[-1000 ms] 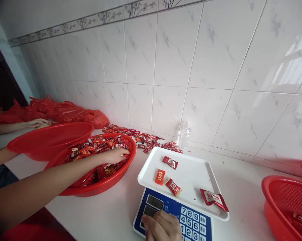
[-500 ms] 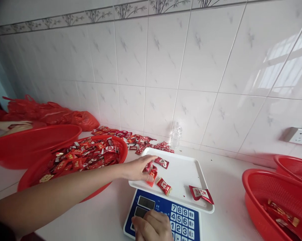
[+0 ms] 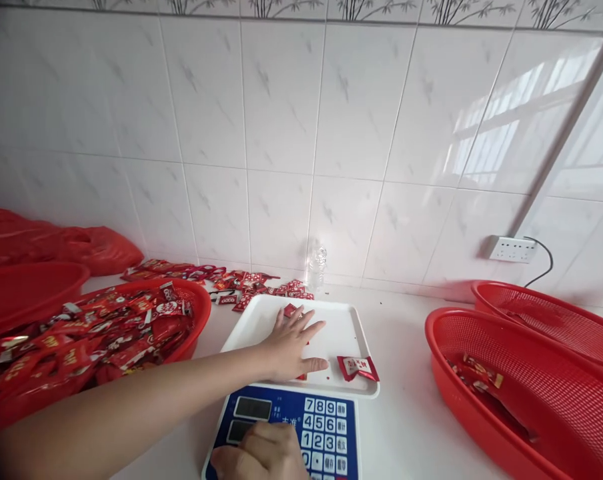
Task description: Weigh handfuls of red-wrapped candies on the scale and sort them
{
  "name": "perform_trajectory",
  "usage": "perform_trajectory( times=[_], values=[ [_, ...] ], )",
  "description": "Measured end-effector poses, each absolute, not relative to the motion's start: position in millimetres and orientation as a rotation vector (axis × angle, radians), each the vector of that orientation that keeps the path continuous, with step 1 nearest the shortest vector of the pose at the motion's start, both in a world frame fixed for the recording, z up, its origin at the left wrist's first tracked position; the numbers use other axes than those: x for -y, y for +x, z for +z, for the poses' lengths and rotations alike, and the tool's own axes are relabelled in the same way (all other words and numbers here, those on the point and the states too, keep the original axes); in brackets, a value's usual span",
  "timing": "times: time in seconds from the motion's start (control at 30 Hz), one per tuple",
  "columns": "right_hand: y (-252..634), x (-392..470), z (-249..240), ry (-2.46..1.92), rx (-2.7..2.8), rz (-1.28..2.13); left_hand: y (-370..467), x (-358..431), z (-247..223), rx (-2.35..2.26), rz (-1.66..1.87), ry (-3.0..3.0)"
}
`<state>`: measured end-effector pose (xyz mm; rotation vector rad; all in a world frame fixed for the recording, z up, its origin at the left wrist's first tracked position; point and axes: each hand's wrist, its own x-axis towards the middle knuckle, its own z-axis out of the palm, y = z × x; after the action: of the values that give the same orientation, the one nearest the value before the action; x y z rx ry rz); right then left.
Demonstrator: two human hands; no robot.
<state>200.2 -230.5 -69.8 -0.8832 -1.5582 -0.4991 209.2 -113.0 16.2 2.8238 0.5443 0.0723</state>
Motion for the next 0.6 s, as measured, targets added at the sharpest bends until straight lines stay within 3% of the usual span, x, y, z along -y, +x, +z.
perform_trajectory(
  times=[0.2, 0.6],
  values=[
    [218.2, 254.1, -51.8, -0.964, 1.824, -0.303, 241.0, 143.3, 16.6, -0.030, -0.036, 2.885],
    [219.1, 259.1, -55.8, -0.880, 1.933, -0.121, 205.8, 113.3, 15.8, -0.305, -0.003, 2.995]
  ],
)
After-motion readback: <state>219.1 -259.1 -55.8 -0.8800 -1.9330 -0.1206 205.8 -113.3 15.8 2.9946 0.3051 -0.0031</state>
